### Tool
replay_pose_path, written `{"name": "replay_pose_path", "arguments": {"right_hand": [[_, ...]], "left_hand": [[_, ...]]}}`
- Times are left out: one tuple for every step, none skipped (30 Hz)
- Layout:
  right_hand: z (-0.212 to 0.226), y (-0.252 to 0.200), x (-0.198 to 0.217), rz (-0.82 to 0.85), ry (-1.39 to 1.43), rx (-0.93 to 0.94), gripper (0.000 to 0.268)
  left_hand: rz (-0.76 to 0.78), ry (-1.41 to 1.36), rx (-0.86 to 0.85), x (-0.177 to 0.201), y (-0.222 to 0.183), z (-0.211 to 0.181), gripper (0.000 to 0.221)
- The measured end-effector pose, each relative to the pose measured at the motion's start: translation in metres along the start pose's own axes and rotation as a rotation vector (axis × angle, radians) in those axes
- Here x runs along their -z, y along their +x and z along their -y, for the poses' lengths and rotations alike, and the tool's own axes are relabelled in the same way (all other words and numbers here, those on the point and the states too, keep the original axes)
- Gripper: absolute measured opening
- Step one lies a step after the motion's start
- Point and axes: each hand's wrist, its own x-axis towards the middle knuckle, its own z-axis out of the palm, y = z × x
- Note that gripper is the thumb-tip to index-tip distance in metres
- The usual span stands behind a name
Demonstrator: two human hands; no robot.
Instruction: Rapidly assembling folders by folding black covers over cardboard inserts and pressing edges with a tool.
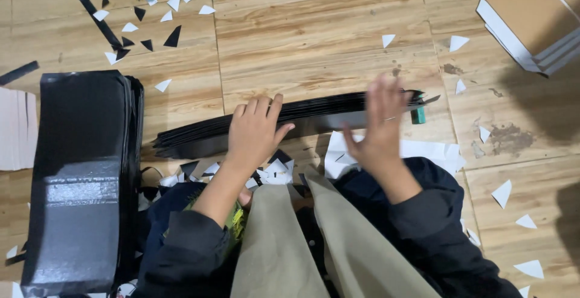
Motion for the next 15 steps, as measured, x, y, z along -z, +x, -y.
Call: {"name": "replay_pose_path", "arguments": {"right_hand": [[0.013,0.001,-0.001,0.006,-0.015,0.045,0.085],[0.027,0.002,-0.003,0.012,-0.031,0.09,0.074],[0.018,-0.001,-0.001,0.012,-0.031,0.088,0.074],[0.01,-0.003,0.0,-0.033,-0.013,0.082,0.071],[0.002,-0.007,0.001,-0.072,0.008,0.077,0.068],[-0.006,-0.007,0.006,-0.068,0.01,0.076,0.068],[-0.016,-0.007,0.01,-0.09,-0.023,0.11,0.058],[-0.025,-0.007,0.015,-0.111,-0.056,0.145,0.048],[-0.028,-0.007,0.018,-0.107,-0.056,0.144,0.048],[-0.031,-0.007,0.021,-0.085,-0.068,0.177,0.045],[-0.035,-0.005,0.023,-0.066,-0.08,0.215,0.042],[-0.04,-0.009,0.023,-0.064,-0.08,0.218,0.042],[-0.043,-0.013,0.022,-0.077,-0.121,0.216,0.04],[-0.046,-0.017,0.02,-0.089,-0.162,0.215,0.039],[-0.048,-0.018,0.019,-0.087,-0.155,0.217,0.039]], "left_hand": [[0.013,-0.002,-0.001,0.001,0.0,0.0,0.061],[0.025,-0.004,-0.002,0.002,0.001,0.0,0.061],[0.026,-0.004,-0.004,0.003,0.001,0.0,0.061],[0.029,-0.009,-0.001,0.003,0.002,0.001,0.061],[0.035,-0.017,0.006,0.003,0.0,0.001,0.06],[0.039,-0.018,0.008,0.005,0.0,0.001,0.06],[0.019,-0.013,-0.001,0.006,0.0,0.0,0.061],[-0.002,-0.008,-0.011,0.008,0.0,0.0,0.061],[0.001,-0.011,-0.009,0.006,-0.001,0.0,0.061],[-0.007,-0.011,-0.013,0.004,-0.002,0.0,0.061],[-0.02,-0.009,-0.015,0.001,-0.001,0.001,0.062],[-0.022,-0.01,-0.012,0.001,0.0,0.0,0.062],[-0.027,-0.006,-0.008,0.001,-0.001,-0.001,0.061],[-0.033,-0.002,-0.004,0.002,-0.002,-0.001,0.061],[-0.03,0.001,0.001,0.001,-0.002,-0.001,0.061]]}}
